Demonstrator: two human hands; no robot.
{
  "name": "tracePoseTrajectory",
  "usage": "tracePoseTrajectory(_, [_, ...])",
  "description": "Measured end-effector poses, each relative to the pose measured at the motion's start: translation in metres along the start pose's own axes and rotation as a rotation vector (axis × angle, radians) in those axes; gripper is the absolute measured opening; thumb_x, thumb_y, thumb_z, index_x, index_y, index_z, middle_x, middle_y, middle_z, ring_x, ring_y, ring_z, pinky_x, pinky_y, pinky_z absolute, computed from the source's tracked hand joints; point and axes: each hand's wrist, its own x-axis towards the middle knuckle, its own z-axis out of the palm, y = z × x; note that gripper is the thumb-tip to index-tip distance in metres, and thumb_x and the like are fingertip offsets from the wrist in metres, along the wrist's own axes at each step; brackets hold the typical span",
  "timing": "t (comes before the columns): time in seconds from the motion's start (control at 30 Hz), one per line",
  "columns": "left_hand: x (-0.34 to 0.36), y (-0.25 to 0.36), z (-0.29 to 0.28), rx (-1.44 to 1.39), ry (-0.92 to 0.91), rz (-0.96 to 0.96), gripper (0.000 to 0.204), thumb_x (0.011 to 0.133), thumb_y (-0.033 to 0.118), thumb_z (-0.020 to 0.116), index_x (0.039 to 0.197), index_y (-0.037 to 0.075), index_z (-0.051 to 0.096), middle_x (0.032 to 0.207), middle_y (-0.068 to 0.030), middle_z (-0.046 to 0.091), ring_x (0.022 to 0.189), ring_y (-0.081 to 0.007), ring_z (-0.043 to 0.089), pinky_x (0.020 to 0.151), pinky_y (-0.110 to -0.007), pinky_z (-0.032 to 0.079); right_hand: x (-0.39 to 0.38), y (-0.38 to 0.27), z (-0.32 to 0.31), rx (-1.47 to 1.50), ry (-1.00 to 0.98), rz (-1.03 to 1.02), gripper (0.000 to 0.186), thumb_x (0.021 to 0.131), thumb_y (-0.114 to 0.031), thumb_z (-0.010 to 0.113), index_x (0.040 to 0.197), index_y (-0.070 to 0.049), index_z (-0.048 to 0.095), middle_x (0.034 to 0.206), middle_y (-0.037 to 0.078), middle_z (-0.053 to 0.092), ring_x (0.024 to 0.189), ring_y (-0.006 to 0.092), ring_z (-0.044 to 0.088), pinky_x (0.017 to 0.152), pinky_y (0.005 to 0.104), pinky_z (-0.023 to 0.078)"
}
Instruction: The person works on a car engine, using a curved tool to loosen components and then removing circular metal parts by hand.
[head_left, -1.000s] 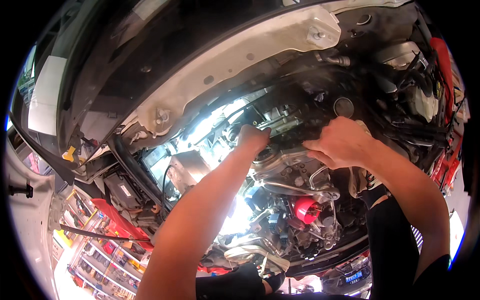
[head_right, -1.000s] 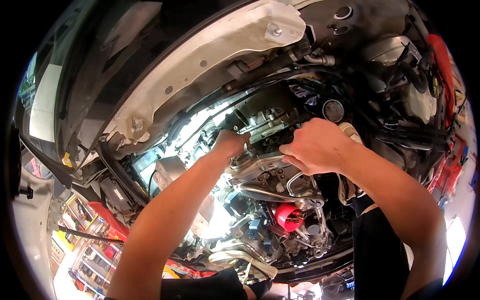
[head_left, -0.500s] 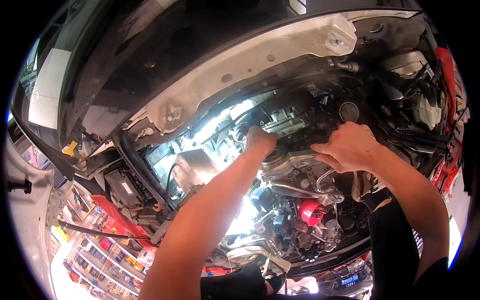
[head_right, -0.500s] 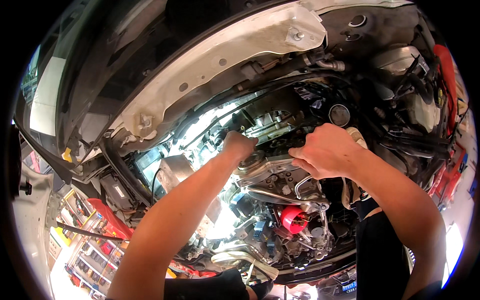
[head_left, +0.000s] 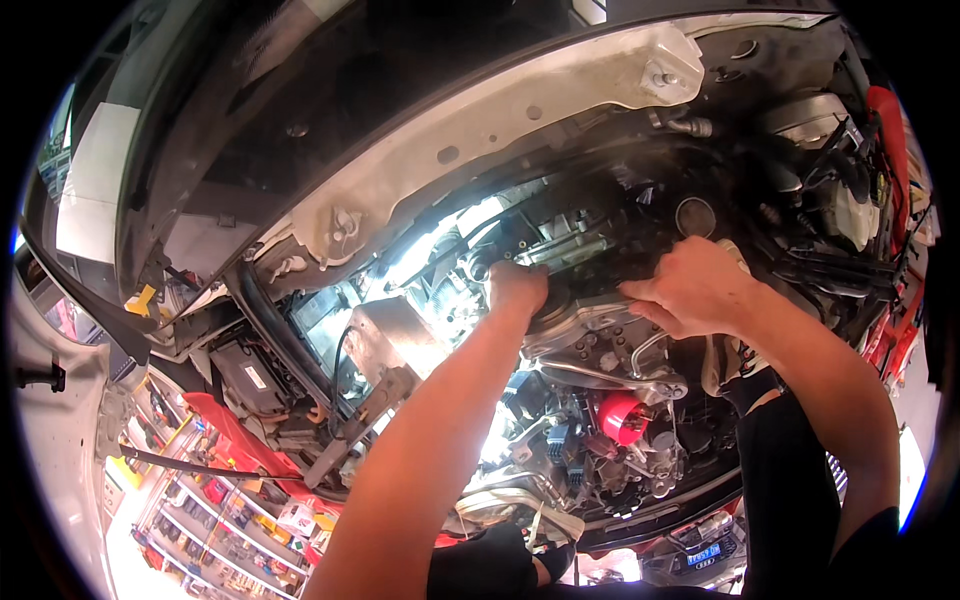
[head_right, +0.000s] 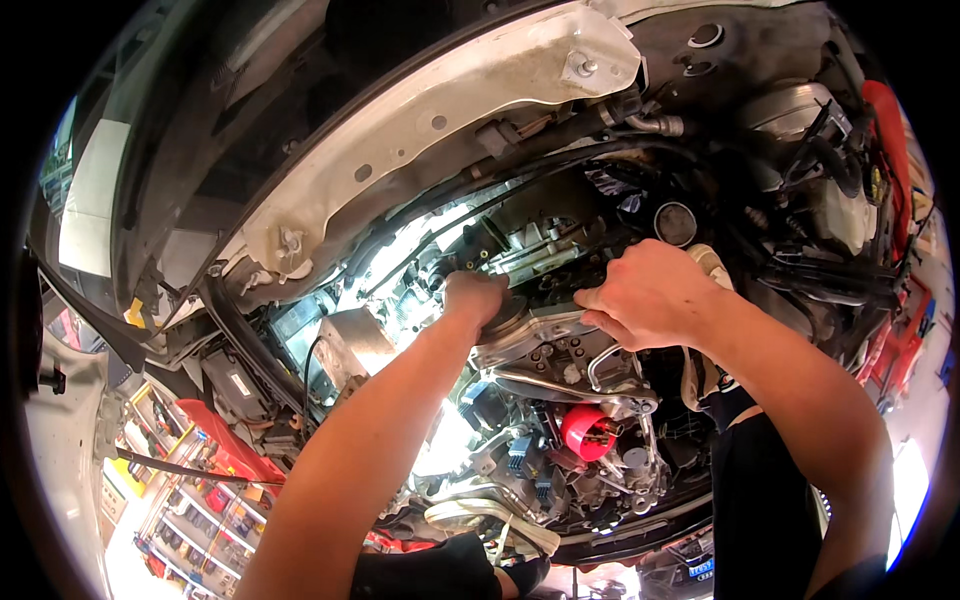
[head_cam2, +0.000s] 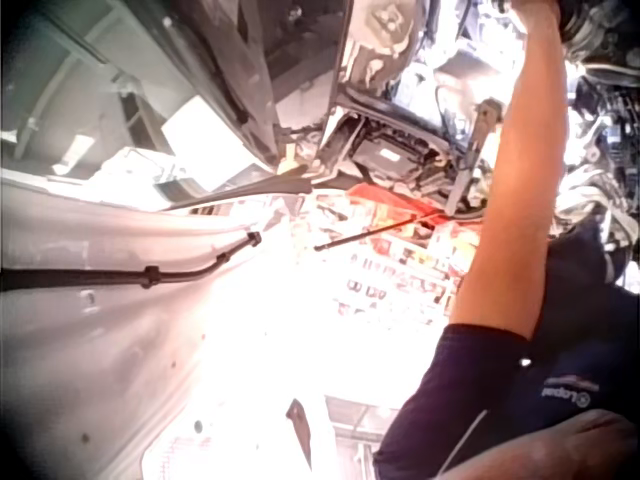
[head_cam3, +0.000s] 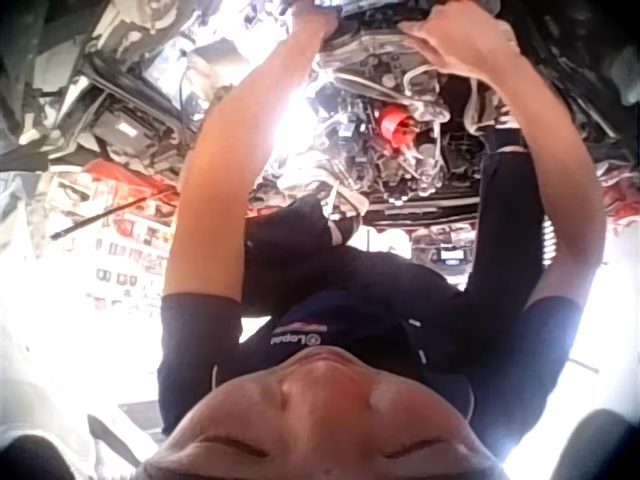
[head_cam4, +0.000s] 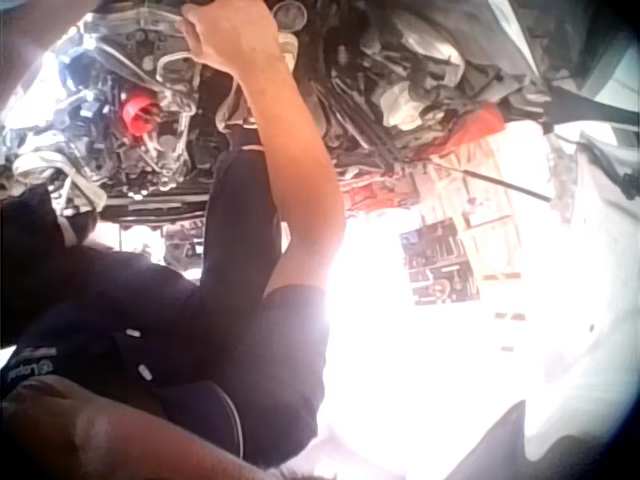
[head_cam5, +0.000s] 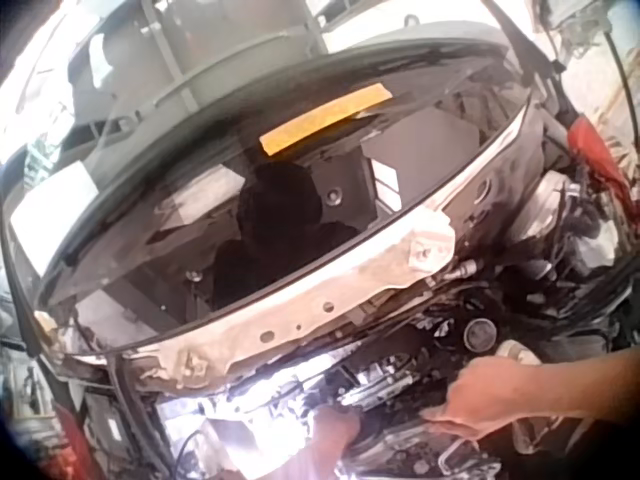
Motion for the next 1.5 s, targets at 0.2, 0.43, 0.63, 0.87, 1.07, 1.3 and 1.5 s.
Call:
tracePoseTrajectory(0.2, [0.002, -0.001, -0.004, 0.013, -0.085, -0.005, 0.047, 0.084, 0.035, 0.069, 0.098, -0.009, 0.067, 0.099, -0.0267, 0.069, 0.099, -0.036, 0.068, 0.087, -0.041, 0.053, -0.003, -0.006, -0.009, 0.199, 0.003, 0.242, 0.037, 0.084, -0.04, 0.067, 0.09, -0.005, 0.059, 0.068, 0.012, 0.065, 0.069, 0.035, 0.065, 0.064, 0.0448, 0.049])
tracePoseTrajectory(0.43, [0.011, -0.01, 0.001, 0.022, -0.094, 0.015, 0.059, 0.088, 0.041, 0.061, 0.107, -0.014, 0.062, 0.102, -0.03, 0.067, 0.1, -0.039, 0.067, 0.089, -0.042, 0.052, -0.002, -0.01, -0.012, 0.319, 0.037, 0.399, 0.044, 0.081, -0.046, 0.07, 0.078, -0.002, 0.065, 0.071, 0.015, 0.066, 0.077, 0.0339, 0.066, 0.069, 0.0436, 0.051])
tracePoseTrajectory(0.63, [0.019, -0.014, 0.001, 0.071, -0.124, 0.043, 0.057, 0.089, 0.044, 0.058, 0.105, -0.01, 0.066, 0.105, -0.0277, 0.068, 0.102, -0.037, 0.066, 0.09, -0.041, 0.051, 0.003, -0.016, -0.021, 0.324, -0.059, 0.515, 0.049, 0.08, -0.046, 0.07, 0.066, 0.0, 0.069, 0.067, 0.016, 0.065, 0.076, 0.0346, 0.066, 0.069, 0.0434, 0.052])
tracePoseTrajectory(0.87, [0.011, -0.01, 0.001, 0.101, -0.056, 0.021, 0.049, 0.087, 0.042, 0.057, 0.091, -0.004, 0.073, 0.099, -0.0228, 0.071, 0.097, -0.0312, 0.068, 0.09, -0.04, 0.051, 0.001, -0.024, -0.013, 0.232, 0.051, 0.491, 0.049, 0.079, -0.045, 0.071, 0.063, 0.001, 0.067, 0.065, 0.017, 0.064, 0.067, 0.0357, 0.064, 0.065, 0.0449, 0.051])
tracePoseTrajectory(1.07, [0.015, -0.006, -0.014, -0.021, -0.237, -0.14, 0.039, 0.085, 0.043, 0.06, 0.101, 0.01, 0.075, 0.095, -0.0091, 0.074, 0.089, -0.0264, 0.069, 0.083, -0.036, 0.052, 0.014, -0.052, -0.036, 0.15, 0.107, 0.26, 0.035, 0.082, -0.04, 0.066, 0.076, -0.007, 0.072, 0.07, 0.015, 0.067, 0.069, 0.031, 0.067, 0.065, 0.0432, 0.053])
tracePoseTrajectory(1.3, [0.015, -0.005, -0.014, 0.151, -0.369, 0.041, 0.04, 0.079, 0.028, 0.073, 0.106, -0.001, 0.07, 0.102, -0.0124, 0.072, 0.091, -0.0226, 0.069, 0.077, -0.036, 0.053, 0.026, -0.079, -0.079, 0.153, 0.091, 0.276, 0.027, 0.086, -0.029, 0.064, 0.082, -0.003, 0.072, 0.076, 0.017, 0.067, 0.08, 0.0343, 0.067, 0.074, 0.0425, 0.053])
tracePoseTrajectory(1.5, [0.024, -0.012, -0.003, 0.08, -0.241, 0.105, 0.037, 0.088, 0.041, 0.066, 0.09, 0.005, 0.076, 0.096, -0.0121, 0.072, 0.08, -0.0244, 0.067, 0.071, -0.039, 0.052, 0.009, -0.025, -0.053, 0.263, -0.073, 0.254, 0.045, 0.087, -0.043, 0.066, 0.073, 0.0, 0.069, 0.072, 0.018, 0.065, 0.078, 0.0365, 0.065, 0.071, 0.0451, 0.051])
